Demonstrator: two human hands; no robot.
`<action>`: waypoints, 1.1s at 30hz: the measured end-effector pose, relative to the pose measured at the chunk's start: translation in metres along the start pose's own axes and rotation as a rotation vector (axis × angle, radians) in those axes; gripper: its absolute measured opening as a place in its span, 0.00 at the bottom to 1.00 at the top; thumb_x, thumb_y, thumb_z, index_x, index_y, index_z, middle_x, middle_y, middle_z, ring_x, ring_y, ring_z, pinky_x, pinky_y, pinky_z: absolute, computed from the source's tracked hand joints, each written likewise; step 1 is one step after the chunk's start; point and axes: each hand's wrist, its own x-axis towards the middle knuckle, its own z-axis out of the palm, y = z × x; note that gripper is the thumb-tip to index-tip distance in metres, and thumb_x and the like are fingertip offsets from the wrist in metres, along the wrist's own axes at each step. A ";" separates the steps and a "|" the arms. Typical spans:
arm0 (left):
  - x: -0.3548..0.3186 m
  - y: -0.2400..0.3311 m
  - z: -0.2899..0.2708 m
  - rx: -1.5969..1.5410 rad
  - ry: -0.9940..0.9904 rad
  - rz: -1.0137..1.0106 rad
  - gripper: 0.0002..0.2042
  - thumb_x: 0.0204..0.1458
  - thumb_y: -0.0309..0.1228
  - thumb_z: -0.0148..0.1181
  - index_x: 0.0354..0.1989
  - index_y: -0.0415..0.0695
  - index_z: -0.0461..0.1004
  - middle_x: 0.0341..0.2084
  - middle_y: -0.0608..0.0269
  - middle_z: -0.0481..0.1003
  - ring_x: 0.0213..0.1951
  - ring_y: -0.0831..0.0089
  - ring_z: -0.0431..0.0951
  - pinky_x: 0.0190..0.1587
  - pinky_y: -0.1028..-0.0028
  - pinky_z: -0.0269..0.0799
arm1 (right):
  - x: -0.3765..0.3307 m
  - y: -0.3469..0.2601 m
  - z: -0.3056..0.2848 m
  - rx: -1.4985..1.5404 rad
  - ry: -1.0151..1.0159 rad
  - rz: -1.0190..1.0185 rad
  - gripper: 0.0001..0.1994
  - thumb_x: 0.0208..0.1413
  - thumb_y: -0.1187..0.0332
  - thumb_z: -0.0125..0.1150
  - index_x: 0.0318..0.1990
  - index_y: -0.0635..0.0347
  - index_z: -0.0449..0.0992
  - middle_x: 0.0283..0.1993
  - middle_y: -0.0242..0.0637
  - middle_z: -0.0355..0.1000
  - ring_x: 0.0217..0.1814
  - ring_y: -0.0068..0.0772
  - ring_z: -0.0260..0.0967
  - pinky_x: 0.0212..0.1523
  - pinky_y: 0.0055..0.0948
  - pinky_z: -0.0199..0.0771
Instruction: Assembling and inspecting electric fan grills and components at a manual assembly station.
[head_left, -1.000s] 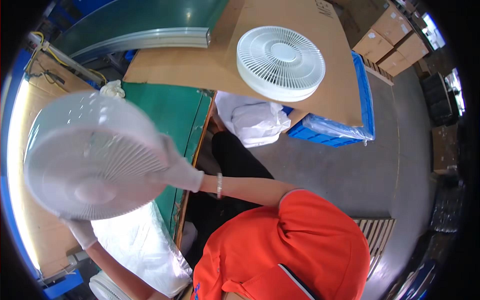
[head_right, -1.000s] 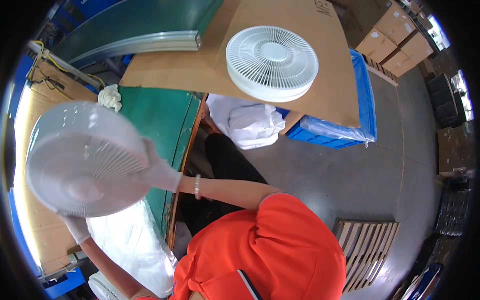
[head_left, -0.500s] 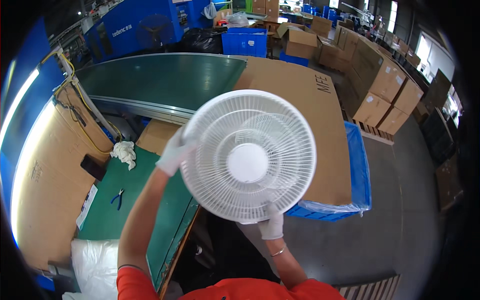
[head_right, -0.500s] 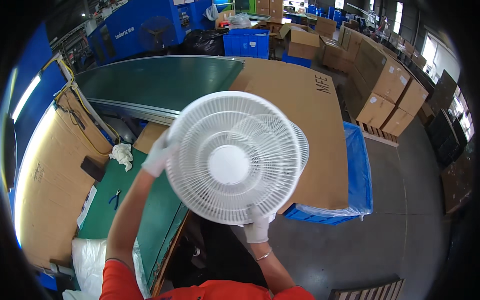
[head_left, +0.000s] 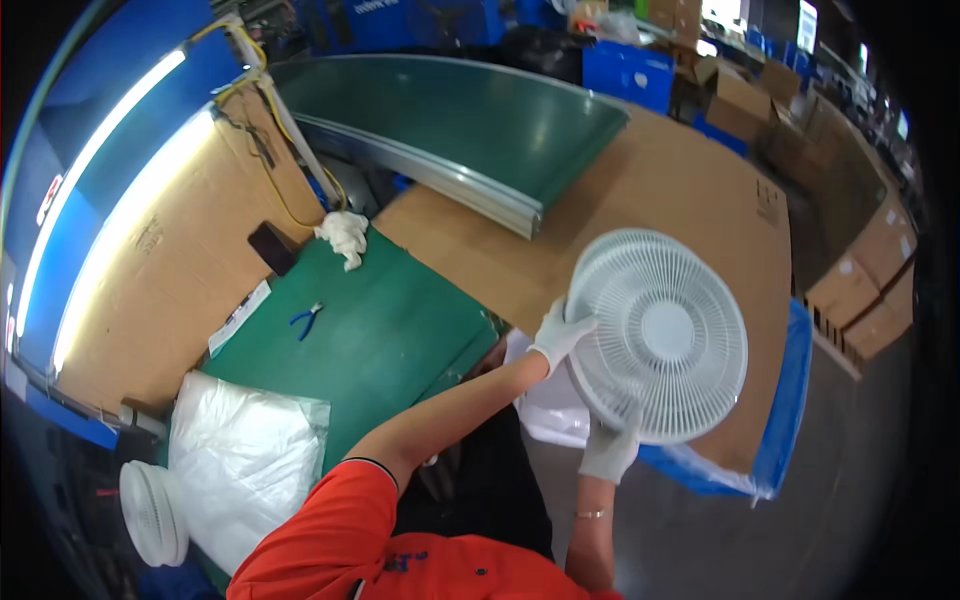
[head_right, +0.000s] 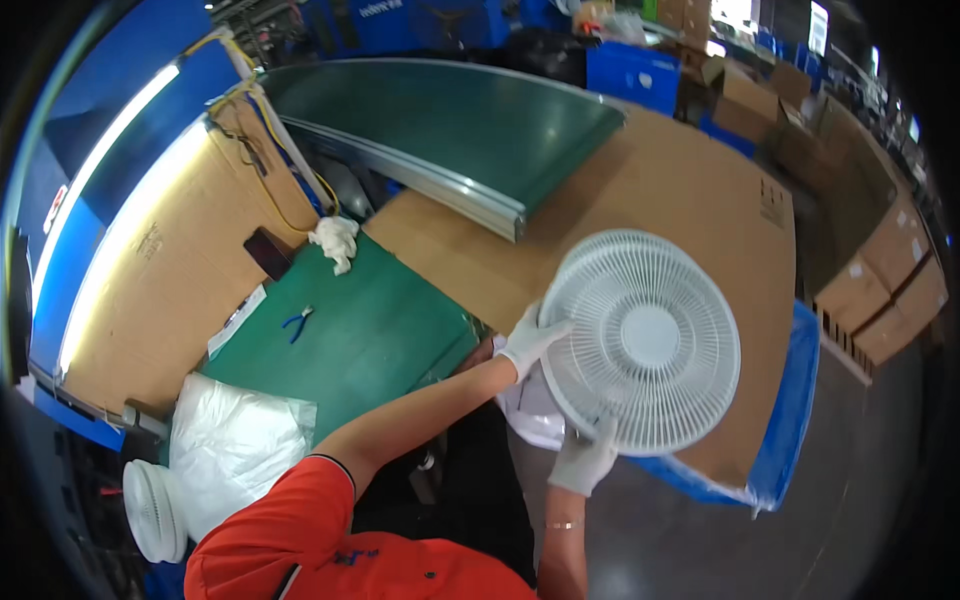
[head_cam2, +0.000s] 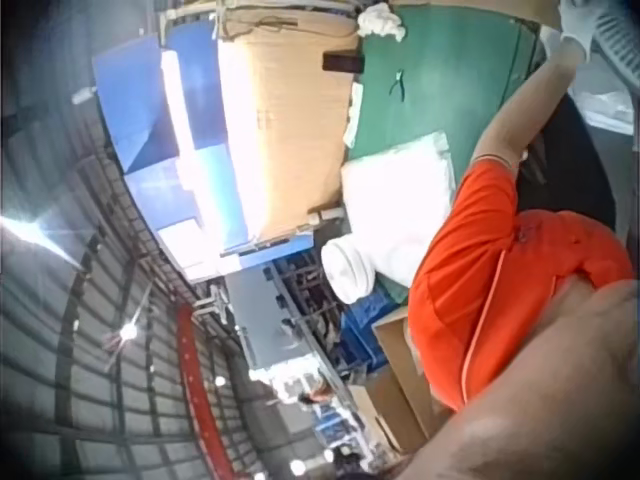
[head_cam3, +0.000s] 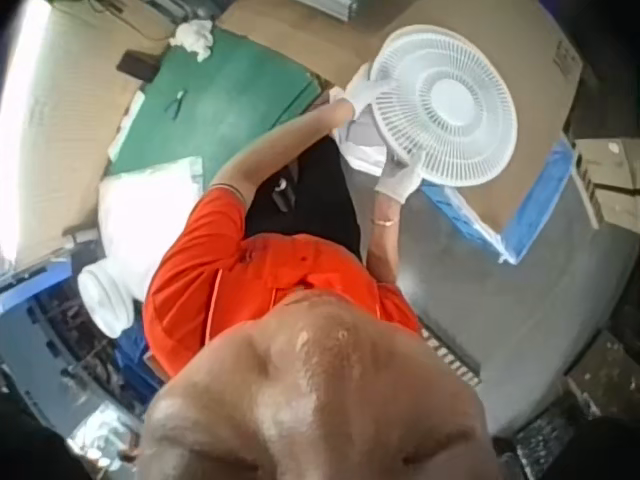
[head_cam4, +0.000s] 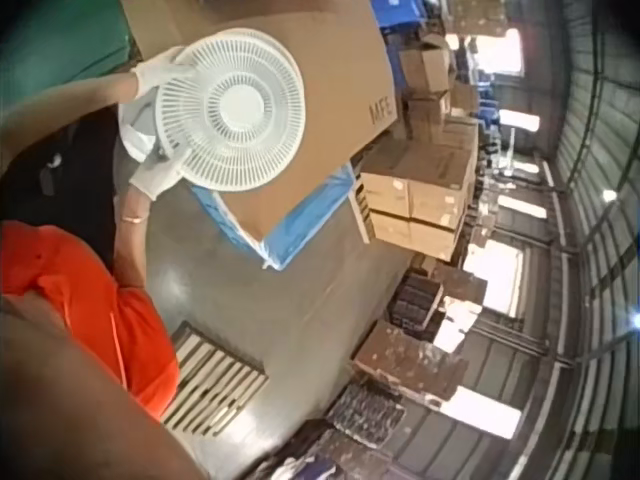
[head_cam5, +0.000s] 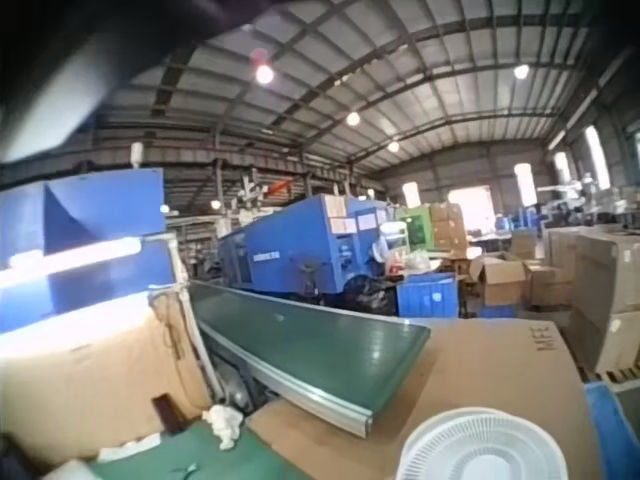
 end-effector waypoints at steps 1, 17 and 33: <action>-0.009 -0.012 0.008 0.090 0.117 -0.017 0.43 0.44 0.38 0.68 0.66 0.38 0.51 0.56 0.45 0.66 0.54 0.61 0.70 0.56 0.68 0.66 | -0.002 0.005 0.013 -0.039 0.015 -0.008 0.19 0.60 0.65 0.54 0.56 0.64 0.66 0.52 0.46 0.69 0.55 0.42 0.67 0.53 0.45 0.71; 0.033 0.030 -0.032 -0.221 0.037 -0.199 0.21 0.52 0.30 0.61 0.53 0.37 0.65 0.44 0.54 0.74 0.42 0.63 0.77 0.43 0.63 0.76 | 0.037 -0.039 -0.040 -0.805 0.197 -0.576 0.18 0.61 0.68 0.53 0.56 0.66 0.64 0.48 0.32 0.65 0.46 0.21 0.62 0.48 0.24 0.65; 0.052 0.051 -0.010 -0.183 0.048 -0.252 0.23 0.53 0.34 0.60 0.53 0.34 0.66 0.45 0.51 0.74 0.44 0.62 0.77 0.46 0.65 0.73 | 0.110 -0.082 -0.021 -1.082 0.088 -0.464 0.25 0.58 0.63 0.59 0.56 0.73 0.64 0.51 0.42 0.69 0.52 0.27 0.66 0.53 0.26 0.67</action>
